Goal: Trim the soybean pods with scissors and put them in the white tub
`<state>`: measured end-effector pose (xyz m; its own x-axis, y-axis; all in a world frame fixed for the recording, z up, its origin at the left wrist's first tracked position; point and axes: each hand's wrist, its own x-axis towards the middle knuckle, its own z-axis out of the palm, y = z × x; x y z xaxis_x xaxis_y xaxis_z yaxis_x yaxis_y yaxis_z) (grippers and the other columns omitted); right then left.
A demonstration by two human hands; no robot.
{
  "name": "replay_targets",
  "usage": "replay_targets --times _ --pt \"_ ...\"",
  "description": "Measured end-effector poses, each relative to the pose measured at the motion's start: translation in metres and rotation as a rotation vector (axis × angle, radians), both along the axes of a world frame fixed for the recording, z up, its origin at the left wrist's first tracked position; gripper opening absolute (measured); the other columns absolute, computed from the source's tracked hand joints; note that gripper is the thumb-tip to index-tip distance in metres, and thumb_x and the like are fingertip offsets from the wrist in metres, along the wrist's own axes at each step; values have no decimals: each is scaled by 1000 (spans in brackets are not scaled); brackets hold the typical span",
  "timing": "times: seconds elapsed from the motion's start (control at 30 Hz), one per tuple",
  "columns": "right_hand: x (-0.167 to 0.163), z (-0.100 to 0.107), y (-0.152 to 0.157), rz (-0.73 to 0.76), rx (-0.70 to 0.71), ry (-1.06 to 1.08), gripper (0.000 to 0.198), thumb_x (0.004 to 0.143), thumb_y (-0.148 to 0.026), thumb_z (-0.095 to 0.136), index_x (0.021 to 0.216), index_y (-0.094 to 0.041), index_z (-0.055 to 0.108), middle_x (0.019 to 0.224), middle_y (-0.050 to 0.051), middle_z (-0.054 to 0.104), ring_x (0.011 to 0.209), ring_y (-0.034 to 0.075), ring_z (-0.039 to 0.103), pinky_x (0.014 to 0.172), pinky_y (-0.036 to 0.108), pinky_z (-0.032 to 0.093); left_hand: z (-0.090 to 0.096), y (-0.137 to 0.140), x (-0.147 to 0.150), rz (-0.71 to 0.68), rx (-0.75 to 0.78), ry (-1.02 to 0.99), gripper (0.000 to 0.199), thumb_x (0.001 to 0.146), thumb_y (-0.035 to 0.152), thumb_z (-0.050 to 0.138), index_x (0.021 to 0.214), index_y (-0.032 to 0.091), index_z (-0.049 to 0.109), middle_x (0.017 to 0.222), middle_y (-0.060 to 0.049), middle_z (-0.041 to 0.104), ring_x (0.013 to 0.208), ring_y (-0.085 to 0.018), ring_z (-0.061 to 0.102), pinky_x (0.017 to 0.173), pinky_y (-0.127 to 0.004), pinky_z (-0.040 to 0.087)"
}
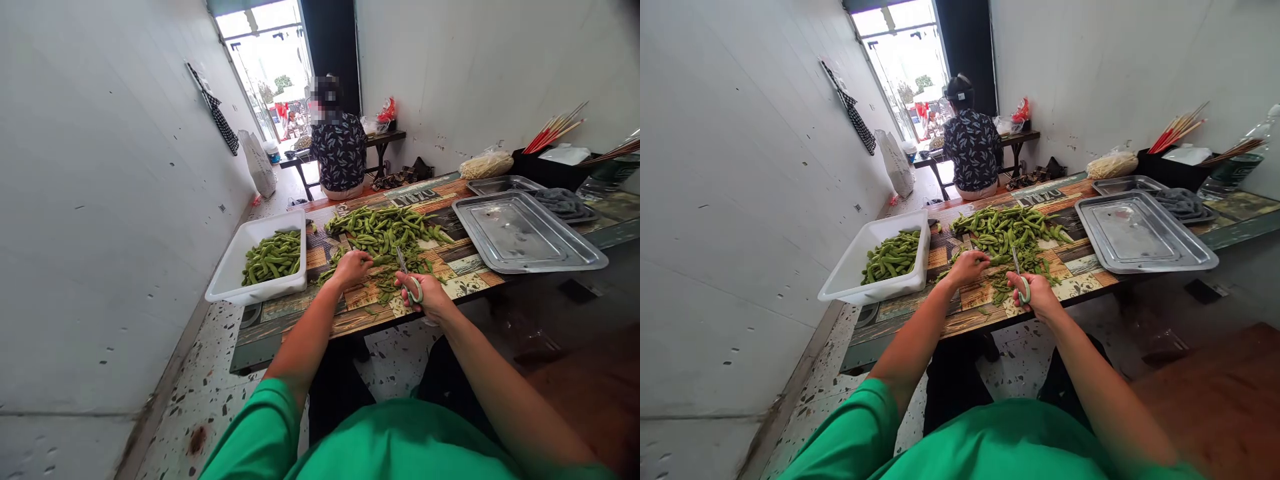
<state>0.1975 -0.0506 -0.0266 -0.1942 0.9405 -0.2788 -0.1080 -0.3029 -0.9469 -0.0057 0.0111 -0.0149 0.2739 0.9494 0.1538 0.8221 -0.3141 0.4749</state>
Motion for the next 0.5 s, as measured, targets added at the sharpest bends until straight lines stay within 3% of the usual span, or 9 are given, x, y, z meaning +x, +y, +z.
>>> replay_targets --times 0.13,0.27,0.37,0.5 --pt "2 -3 1 16 10 9 45 66 -56 74 73 -13 61 48 -2 55 35 8 50 24 14 26 14 -2 -10 42 -126 59 28 82 19 52 98 19 74 92 -6 72 87 -18 64 81 -26 47" --pt "2 -5 1 23 12 -2 44 66 -55 74 73 -13 61 47 -2 55 34 8 49 23 14 26 15 8 0 195 18 276 39 81 15 48 113 22 69 103 -11 70 97 -24 63 84 -32 46" --pt "3 -5 0 44 26 -10 44 67 -55 74 74 -14 62 49 -1 56 35 8 50 24 14 28 6 25 16 89 15 355 42 82 15 47 117 27 66 103 -9 70 98 -24 63 87 -33 44" --pt "5 -3 -1 53 19 -7 45 65 -56 74 74 -14 62 48 -2 55 36 8 51 24 14 27 1 43 24 4 43 370 33 80 17 51 106 24 70 97 -9 70 97 -24 61 89 -33 42"
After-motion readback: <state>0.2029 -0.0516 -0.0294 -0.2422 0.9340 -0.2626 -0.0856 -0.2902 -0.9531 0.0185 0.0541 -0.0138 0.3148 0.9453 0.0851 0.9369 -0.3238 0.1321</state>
